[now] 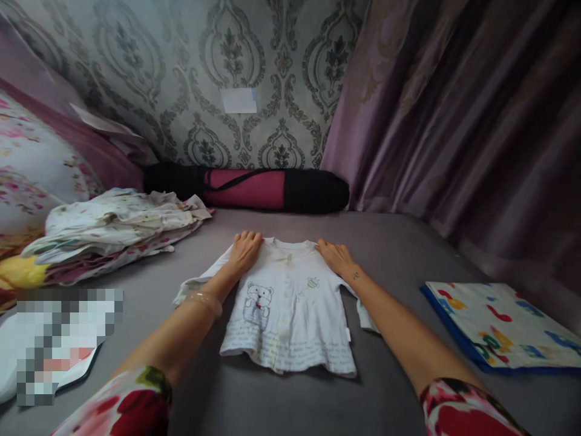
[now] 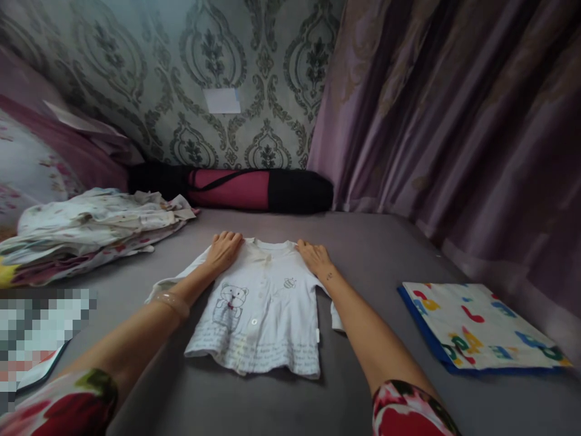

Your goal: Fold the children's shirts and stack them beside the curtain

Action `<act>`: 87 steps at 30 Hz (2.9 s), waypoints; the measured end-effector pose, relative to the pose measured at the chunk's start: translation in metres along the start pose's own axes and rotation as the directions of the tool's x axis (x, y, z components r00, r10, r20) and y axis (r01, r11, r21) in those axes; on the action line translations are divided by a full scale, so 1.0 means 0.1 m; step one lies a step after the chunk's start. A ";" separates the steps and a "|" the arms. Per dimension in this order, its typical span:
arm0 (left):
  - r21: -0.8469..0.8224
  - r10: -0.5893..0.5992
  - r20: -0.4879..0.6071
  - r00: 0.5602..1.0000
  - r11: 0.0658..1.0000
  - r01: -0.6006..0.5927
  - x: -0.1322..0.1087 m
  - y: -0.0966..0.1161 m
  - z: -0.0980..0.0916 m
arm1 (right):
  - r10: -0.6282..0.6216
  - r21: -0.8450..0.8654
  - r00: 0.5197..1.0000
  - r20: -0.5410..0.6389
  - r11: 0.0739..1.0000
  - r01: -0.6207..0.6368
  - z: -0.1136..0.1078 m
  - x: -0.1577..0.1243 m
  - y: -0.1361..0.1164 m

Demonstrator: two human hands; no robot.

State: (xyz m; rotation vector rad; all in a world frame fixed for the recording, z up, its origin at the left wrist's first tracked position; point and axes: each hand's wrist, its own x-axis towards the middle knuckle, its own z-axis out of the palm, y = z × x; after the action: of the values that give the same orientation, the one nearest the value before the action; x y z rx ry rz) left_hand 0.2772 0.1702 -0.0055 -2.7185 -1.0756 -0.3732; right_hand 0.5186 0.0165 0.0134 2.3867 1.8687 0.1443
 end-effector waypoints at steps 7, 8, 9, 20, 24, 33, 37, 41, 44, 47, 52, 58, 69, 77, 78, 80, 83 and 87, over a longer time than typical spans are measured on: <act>-0.051 -0.069 0.039 0.997 0.996 0.070 0.29 -0.01 0.11 | 0.048 0.066 0.999 0.015 0.997 -0.049 0.03 0.27 0.08; -0.080 -0.090 0.082 0.993 0.992 0.096 0.32 -0.02 0.12 | 0.067 0.104 0.997 0.027 0.992 -0.069 0.03 0.30 0.08; -0.113 -0.113 0.134 0.985 0.985 0.129 0.36 -0.02 0.12 | 0.085 0.148 0.996 0.041 0.985 -0.090 0.03 0.33 0.09; -0.266 -0.177 0.305 0.936 0.928 0.262 0.66 0.14 0.17 | 0.176 0.308 0.981 0.076 0.932 -0.191 0.05 0.58 -0.13; -0.277 -0.189 0.204 0.961 0.930 0.242 0.52 0.21 0.22 | 0.309 0.311 0.950 -0.048 0.908 -0.280 0.15 0.48 -0.24; -0.198 -0.215 0.113 0.970 0.952 0.234 0.45 0.20 0.32 | 0.324 0.307 0.938 -0.122 0.911 -0.275 0.26 0.46 -0.24; -0.114 -0.203 0.107 0.973 0.970 0.214 0.48 0.24 0.22 | 0.337 0.259 0.928 -0.157 0.921 -0.291 0.21 0.46 -0.26; -0.049 -0.126 0.059 0.990 0.990 0.129 0.35 0.30 -0.01 | 0.257 0.213 0.945 -0.202 0.953 -0.214 0.09 0.33 -0.35; -0.089 0.026 0.111 0.993 0.996 -0.016 0.14 0.32 -0.10 | 0.156 0.263 0.975 -0.157 0.959 -0.111 0.09 0.16 -0.48; -0.159 0.130 0.188 0.973 0.982 -0.101 -0.05 0.33 -0.02 | 0.107 0.325 0.992 -0.072 0.943 -0.078 0.17 0.03 -0.60; -0.130 0.090 0.261 0.961 0.990 -0.058 -0.15 0.36 0.14 | 0.122 0.345 0.992 -0.023 0.932 -0.107 0.27 -0.02 -0.67; -0.118 0.094 0.325 0.941 0.991 -0.058 -0.10 0.36 0.07 | 0.112 0.448 0.993 0.036 0.886 -0.116 0.19 0.02 -0.63; -0.269 0.060 0.263 0.963 0.963 0.014 -0.25 1.19 -0.60 | 0.424 0.802 0.871 0.250 0.413 -0.432 -0.24 -0.77 0.59; -0.460 0.187 0.241 0.952 0.886 -0.058 -0.58 1.92 -0.56 | 0.242 0.689 0.840 0.487 0.485 -0.539 -0.16 -1.27 0.79; -0.452 0.170 0.212 0.962 0.890 -0.057 -0.61 1.96 -0.52 | 0.218 0.672 0.844 0.490 0.522 -0.525 -0.15 -1.26 0.78; -0.444 0.134 0.148 0.980 0.894 -0.055 -0.66 2.01 -0.43 | 0.212 0.633 0.853 0.478 0.591 -0.501 -0.12 -1.21 0.76; -0.476 0.140 0.070 0.988 0.875 -0.091 -0.70 2.01 -0.28 | 0.238 0.592 0.887 0.396 0.672 -0.445 -0.12 -1.17 0.76; -0.549 0.140 -0.032 0.990 0.825 -0.135 -0.69 1.98 -0.14 | 0.364 0.468 0.931 -0.033 0.829 -0.307 -0.25 -1.21 0.77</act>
State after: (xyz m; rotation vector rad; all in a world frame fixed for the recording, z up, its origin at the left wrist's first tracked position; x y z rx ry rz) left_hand 0.3630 -0.0197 -0.0300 -3.2766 -0.8625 -0.7490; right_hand 0.5602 -0.1183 0.0475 3.0848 1.6475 -0.1489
